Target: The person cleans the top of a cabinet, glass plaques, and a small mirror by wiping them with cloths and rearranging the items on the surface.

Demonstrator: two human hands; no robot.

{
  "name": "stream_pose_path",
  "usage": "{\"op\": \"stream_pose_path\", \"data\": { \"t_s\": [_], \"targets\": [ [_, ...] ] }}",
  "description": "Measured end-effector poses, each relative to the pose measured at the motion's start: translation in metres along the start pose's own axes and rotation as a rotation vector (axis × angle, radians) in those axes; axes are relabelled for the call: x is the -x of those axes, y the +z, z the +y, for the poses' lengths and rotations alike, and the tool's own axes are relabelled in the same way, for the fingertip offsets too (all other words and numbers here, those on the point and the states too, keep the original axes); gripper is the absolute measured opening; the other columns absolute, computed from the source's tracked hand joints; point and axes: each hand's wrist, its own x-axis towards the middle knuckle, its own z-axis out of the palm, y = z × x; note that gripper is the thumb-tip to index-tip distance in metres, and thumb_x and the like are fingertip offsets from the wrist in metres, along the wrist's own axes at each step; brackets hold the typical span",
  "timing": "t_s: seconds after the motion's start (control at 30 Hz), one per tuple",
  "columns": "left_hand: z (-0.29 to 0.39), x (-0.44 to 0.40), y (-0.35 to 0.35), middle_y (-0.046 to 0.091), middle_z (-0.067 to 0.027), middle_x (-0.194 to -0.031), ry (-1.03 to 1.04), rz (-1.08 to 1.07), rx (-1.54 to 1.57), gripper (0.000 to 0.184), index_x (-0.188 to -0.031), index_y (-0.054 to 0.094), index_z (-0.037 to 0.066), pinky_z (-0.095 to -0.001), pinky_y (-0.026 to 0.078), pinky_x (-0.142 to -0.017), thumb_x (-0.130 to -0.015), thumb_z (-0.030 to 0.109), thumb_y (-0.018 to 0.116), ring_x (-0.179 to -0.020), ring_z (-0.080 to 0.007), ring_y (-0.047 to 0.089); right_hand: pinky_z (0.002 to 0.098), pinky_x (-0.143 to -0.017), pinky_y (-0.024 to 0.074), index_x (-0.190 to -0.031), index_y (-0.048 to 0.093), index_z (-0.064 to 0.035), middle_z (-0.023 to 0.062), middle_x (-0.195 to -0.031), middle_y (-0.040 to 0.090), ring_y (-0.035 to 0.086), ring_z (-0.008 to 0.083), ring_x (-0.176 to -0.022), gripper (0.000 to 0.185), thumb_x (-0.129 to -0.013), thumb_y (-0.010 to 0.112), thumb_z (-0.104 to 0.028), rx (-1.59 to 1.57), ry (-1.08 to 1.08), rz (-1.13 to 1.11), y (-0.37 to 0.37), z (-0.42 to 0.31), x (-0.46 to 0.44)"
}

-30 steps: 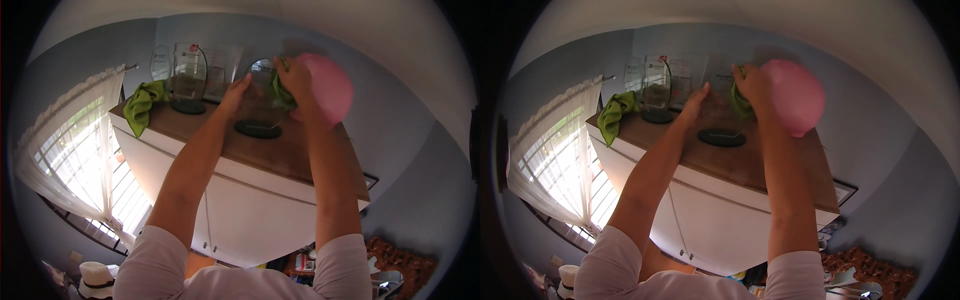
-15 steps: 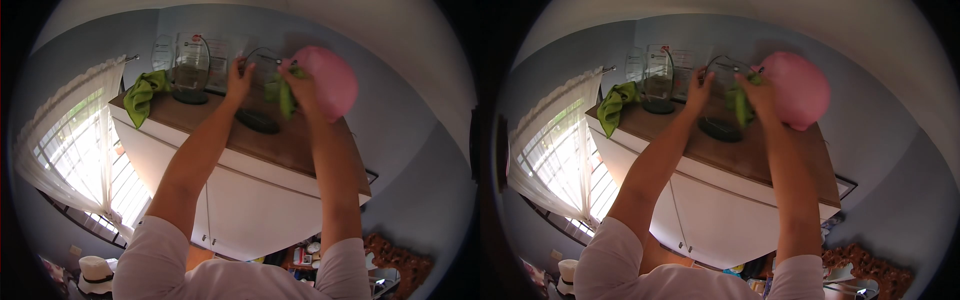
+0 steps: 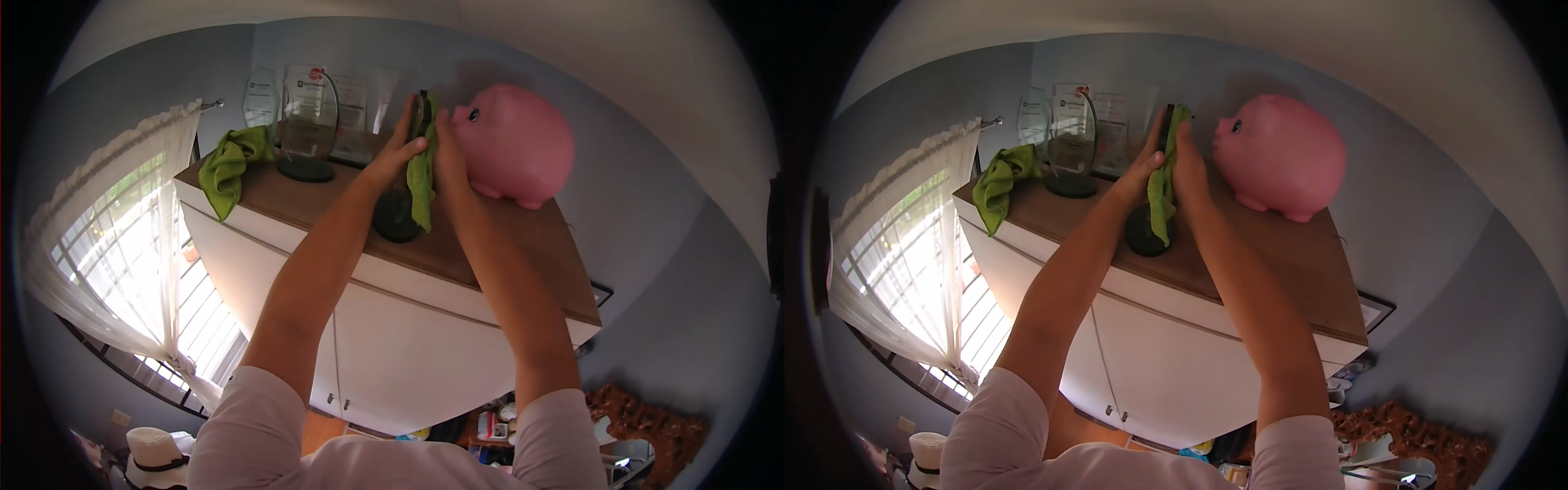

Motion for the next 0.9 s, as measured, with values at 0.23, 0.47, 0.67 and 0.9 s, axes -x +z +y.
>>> {"op": "stream_pose_path", "data": {
  "t_s": [0.23, 0.47, 0.67, 0.9],
  "targets": [
    [0.004, 0.0, -0.001, 0.007, -0.0158, -0.147, -0.071, 0.052, 0.08, 0.094, -0.143, 0.004, 0.013, -0.0354, 0.009, -0.108, -0.073, 0.036, 0.061, -0.136, -0.0274, 0.006, 0.0346, -0.078, 0.0434, -0.11, 0.053, 0.0047, 0.0169, -0.098, 0.058, 0.056, 0.0239, -0.087, 0.054, -0.09, 0.041, -0.044, 0.107, 0.041, 0.091, -0.012, 0.05, -0.027],
    [0.013, 0.001, 0.005, 0.02, -0.0188, -0.141, -0.04, 0.108, -0.004, 0.09, -0.142, 0.013, 0.01, -0.037, 0.017, -0.104, -0.07, 0.034, 0.062, -0.131, -0.029, 0.019, 0.038, -0.069, 0.046, -0.102, 0.057, 0.0059, 0.0211, -0.089, 0.061, 0.061, 0.0288, -0.079, 0.045, -0.088, 0.044, -0.035, 0.524, 0.259, -0.058, -0.016, 0.043, 0.011],
    [0.01, 0.0, 0.003, 0.024, -0.0162, -0.14, -0.035, 0.11, 0.006, 0.092, -0.142, 0.015, 0.01, -0.0352, 0.019, -0.103, -0.067, 0.04, 0.061, -0.129, -0.0254, 0.024, 0.0396, -0.068, 0.0466, -0.099, 0.059, 0.0033, 0.0254, -0.086, 0.061, 0.063, 0.0319, -0.08, 0.034, -0.083, 0.05, -0.025, 0.934, 0.12, -0.25, -0.035, 0.016, 0.043],
    [0.003, -0.004, -0.001, 0.029, -0.0155, -0.136, -0.027, 0.118, -0.051, 0.093, -0.141, 0.018, 0.009, -0.0365, 0.02, -0.103, -0.065, 0.044, 0.059, -0.127, -0.0261, 0.028, 0.0398, -0.071, 0.0463, -0.098, 0.059, 0.0005, 0.0215, -0.085, 0.062, 0.06, 0.0365, -0.08, 0.034, -0.08, 0.059, -0.028, 0.814, -0.331, 0.112, -0.016, 0.012, 0.062]
  ]
}}
